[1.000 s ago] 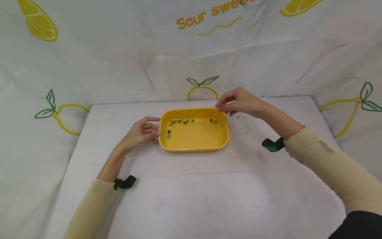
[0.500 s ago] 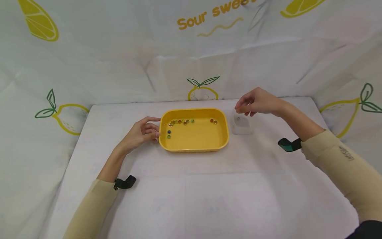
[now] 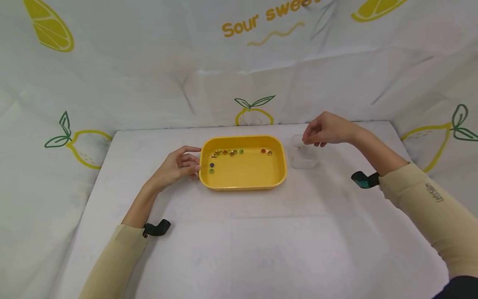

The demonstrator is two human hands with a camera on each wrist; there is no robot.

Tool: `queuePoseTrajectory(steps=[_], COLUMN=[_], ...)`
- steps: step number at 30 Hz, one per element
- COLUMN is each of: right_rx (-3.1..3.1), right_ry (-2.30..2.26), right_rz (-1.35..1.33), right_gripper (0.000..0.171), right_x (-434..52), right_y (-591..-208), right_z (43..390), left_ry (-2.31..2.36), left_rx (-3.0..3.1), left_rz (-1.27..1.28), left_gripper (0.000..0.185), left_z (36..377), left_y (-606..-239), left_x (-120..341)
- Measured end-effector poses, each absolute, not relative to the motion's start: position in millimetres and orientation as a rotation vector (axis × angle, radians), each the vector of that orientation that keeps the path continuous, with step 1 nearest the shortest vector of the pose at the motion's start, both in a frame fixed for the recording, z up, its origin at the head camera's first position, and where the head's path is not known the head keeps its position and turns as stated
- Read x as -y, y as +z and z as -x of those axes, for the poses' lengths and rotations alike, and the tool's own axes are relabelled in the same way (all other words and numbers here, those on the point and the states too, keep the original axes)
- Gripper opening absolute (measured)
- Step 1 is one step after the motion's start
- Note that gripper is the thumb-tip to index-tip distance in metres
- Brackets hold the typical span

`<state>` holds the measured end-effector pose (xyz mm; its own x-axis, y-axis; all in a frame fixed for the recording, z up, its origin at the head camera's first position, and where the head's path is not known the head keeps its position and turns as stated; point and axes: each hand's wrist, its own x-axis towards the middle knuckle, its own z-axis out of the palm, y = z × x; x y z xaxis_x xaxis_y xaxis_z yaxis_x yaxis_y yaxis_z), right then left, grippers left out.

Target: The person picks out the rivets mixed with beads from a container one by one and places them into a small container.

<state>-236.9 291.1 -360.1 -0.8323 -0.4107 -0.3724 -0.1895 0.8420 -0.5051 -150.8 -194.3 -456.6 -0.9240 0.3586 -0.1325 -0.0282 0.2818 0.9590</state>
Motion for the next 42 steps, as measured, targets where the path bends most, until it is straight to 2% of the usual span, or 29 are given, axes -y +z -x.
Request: queuePoseTrajectory(steps=[20, 42], right_rx=[-2.560, -2.492], right_ry=[-0.704, -0.937], right_rz=[0.468, 0.558], right_gripper=[0.019, 0.020], right_x=[-281, -227], right_y=[-353, -338], right_z=[234, 227], left_ry=[1.697, 1.721], left_rx=[-2.222, -2.195], left_rz=[-0.314, -0.310], left_gripper=[0.060, 0.063], left_z=[152, 151], left_y=[-458, -456], left_x=[195, 196])
